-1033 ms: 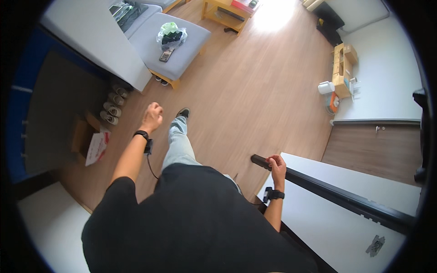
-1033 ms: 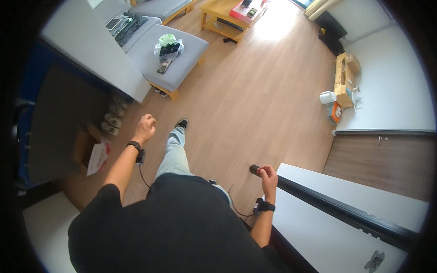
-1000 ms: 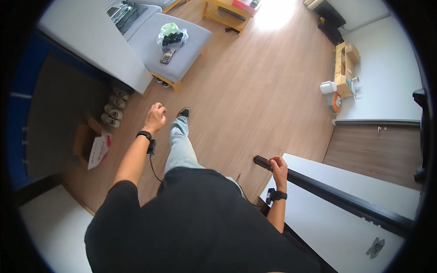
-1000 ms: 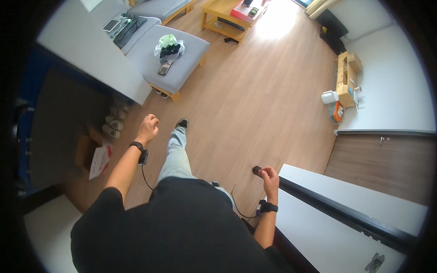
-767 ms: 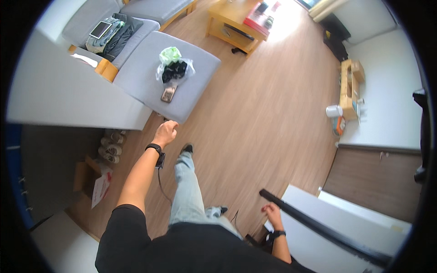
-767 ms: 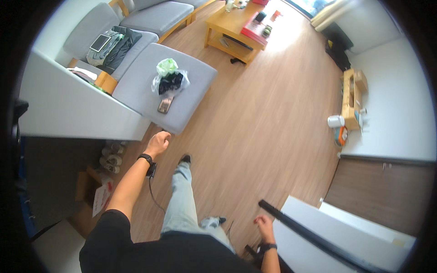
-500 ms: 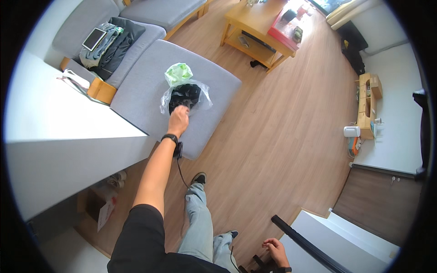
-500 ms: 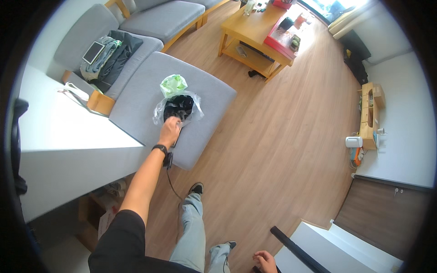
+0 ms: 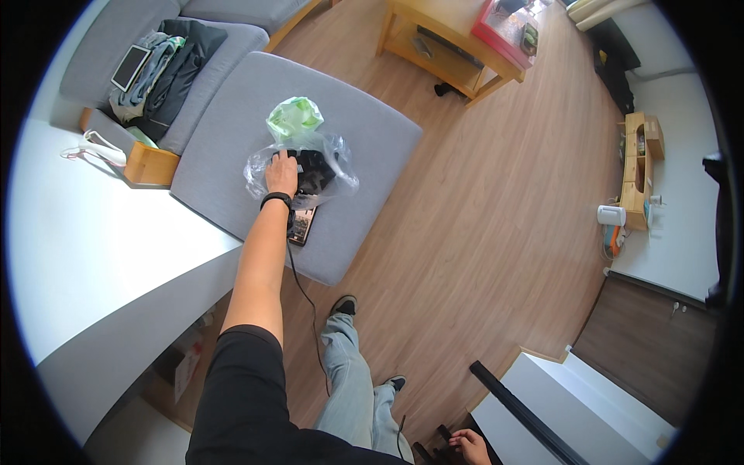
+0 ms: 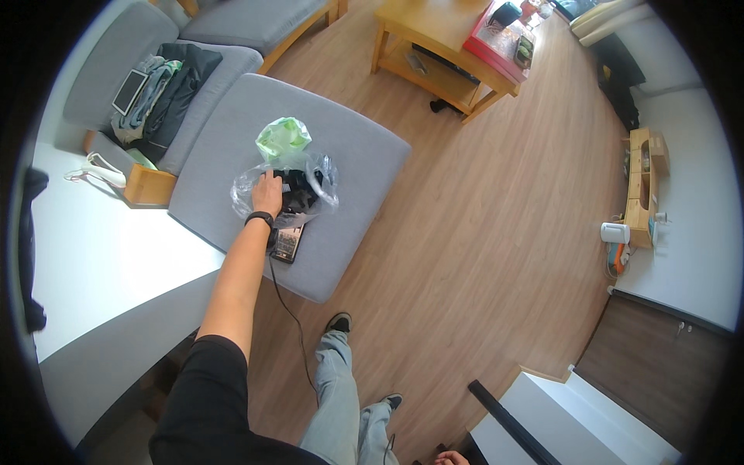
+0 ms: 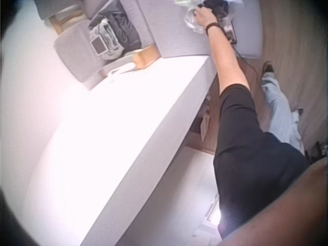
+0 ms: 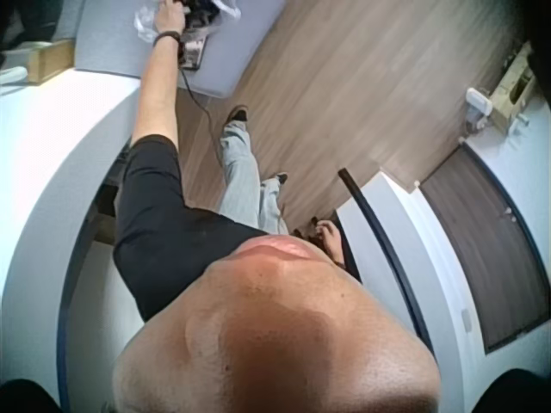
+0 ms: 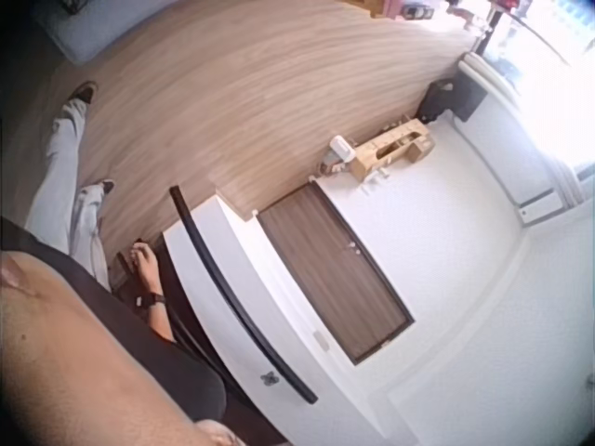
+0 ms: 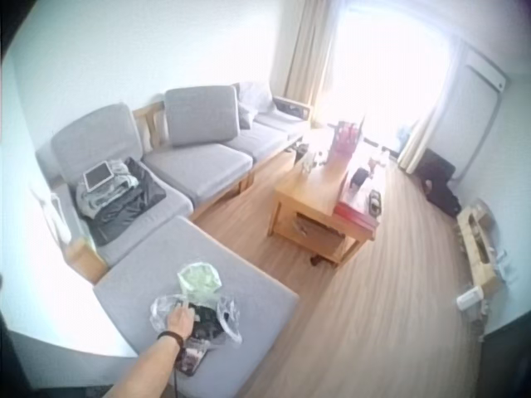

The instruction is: The person assembles furniture by attaching small black plastic end caps to the ends of long black metal frame pieces. They retrieve the caps from a plastic bag on a sofa, then repeatedly pick up frame pieces, align the caps, and press them into place.

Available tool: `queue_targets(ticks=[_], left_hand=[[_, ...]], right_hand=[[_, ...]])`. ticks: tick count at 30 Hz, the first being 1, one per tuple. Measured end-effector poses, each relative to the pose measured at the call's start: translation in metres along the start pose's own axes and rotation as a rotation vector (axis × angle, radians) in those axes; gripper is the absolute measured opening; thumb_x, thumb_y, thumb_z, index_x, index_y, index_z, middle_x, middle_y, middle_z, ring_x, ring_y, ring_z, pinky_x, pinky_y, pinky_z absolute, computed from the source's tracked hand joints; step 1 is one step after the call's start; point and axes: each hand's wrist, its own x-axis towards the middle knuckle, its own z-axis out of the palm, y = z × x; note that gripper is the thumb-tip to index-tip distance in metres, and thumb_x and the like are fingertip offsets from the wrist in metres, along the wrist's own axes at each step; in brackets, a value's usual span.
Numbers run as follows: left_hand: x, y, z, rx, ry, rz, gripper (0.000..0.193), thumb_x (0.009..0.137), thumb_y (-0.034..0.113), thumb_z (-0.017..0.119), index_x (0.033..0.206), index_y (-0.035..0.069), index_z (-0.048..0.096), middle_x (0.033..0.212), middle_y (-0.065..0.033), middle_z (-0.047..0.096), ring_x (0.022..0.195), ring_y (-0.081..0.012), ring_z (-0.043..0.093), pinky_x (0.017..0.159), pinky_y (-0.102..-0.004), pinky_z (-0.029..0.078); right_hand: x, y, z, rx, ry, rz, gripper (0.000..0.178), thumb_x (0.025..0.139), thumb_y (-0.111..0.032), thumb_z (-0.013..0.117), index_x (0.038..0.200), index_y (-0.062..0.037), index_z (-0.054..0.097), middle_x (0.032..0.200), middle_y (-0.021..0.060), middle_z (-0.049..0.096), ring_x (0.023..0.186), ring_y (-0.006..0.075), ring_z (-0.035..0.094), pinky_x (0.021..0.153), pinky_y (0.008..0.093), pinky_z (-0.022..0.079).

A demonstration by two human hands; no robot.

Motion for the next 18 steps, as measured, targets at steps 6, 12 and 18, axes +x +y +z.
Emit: queue_targets(ticks=[6, 12, 18], left_hand=[[-0.073, 0.014, -0.095, -0.518, 0.125, 0.04, 0.036, 0.085, 0.004, 0.073, 0.118, 0.007, 0.061, 0.11, -0.0154, 0.065, 0.102, -0.039, 0.065, 0.086, -0.0484, 0.054], [-0.243, 0.088, -0.255, -0.926, -0.13, 0.355, 0.035, 0.084, -0.006, 0.068, 0.117, 0.002, 0.059, 0.105, -0.0208, 0.065, 0.097, -0.0427, 0.067, 0.081, -0.0441, 0.055], [-0.386, 0.207, -0.38, -1.255, -0.259, 0.606, 0.039, 0.083, -0.005, 0.078, 0.116, 0.004, 0.058, 0.097, -0.0101, 0.065, 0.089, -0.0212, 0.071, 0.078, -0.0327, 0.058]], right_hand=[[0.031, -0.003, -0.015, 0.083, -0.044, -0.093, 0.021, 0.099, -0.001, 0.049, 0.113, 0.0007, 0.065, 0.101, 0.0102, 0.073, 0.091, 0.0188, 0.071, 0.083, 0.0306, 0.056], [-0.017, -0.031, -0.036, 0.022, -0.011, -0.316, 0.015, 0.099, -0.011, 0.061, 0.107, -0.0009, 0.069, 0.096, 0.0058, 0.073, 0.09, 0.0137, 0.067, 0.08, 0.0274, 0.051], [-0.072, -0.036, -0.079, -0.056, 0.078, -0.62, 0.014, 0.101, -0.014, 0.061, 0.103, -0.0025, 0.07, 0.097, 0.0036, 0.072, 0.089, 0.0116, 0.065, 0.078, 0.0269, 0.05]])
